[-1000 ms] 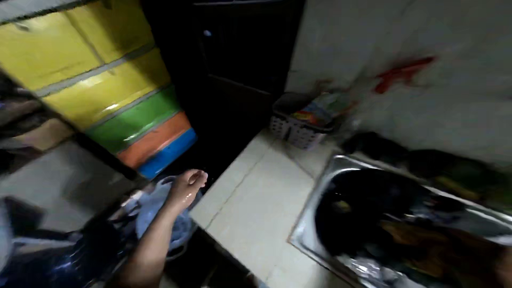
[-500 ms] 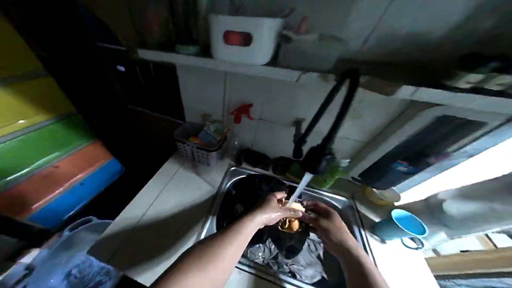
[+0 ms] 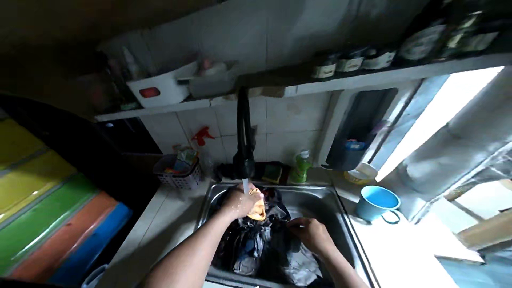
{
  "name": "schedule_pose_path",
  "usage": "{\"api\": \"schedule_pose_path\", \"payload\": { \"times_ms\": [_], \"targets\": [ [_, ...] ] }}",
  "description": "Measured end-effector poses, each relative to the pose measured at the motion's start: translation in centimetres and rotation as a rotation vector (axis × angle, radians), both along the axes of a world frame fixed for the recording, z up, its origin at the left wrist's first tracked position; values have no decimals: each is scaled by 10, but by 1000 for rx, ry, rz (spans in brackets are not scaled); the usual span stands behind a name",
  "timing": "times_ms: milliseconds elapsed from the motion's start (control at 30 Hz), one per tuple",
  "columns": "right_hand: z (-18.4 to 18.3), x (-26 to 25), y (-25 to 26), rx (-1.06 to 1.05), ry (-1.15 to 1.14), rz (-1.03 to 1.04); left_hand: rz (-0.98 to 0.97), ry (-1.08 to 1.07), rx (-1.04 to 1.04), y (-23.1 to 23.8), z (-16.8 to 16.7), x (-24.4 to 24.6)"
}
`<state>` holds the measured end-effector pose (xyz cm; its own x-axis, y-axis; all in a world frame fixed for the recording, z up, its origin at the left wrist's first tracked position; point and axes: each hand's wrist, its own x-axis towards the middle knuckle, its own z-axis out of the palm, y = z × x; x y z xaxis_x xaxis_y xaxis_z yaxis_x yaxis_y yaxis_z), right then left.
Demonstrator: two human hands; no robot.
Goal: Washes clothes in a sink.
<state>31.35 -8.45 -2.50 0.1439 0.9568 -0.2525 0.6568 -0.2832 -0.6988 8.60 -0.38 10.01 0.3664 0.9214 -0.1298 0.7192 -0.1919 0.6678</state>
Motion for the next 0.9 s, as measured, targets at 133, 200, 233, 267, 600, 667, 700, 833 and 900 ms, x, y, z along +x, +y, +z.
{"api": "schedule_pose_path", "payload": {
  "times_ms": [133, 200, 233, 267, 600, 667, 700, 833, 900],
  "targets": [
    [28, 8, 6, 188, 173, -45, 40, 3, -78, -4, 5, 1],
    [49, 6, 12, 250, 307, -103, -52, 66, -161, -4, 2, -2],
    [59, 3, 15, 266, 360, -101, -87, 60, -173, -4, 0, -3],
    [67, -2, 18, 277, 397, -66, -115, 32, -172, -4, -1, -3],
    [67, -7, 36, 207, 396, 51, -246, 310, 97, -17, 42, -11],
    [29, 4, 31, -66, -6, 55, -199, 298, 109, -19, 45, -20],
    [14, 3, 25, -217, -117, 72, -165, 285, 104, -19, 44, -24],
    [-7, -2, 13, -379, -243, 68, -7, 247, 98, -8, 32, -38],
    [2, 3, 20, -289, -120, 94, 42, 235, 77, -3, 21, -46]
  ]
}}
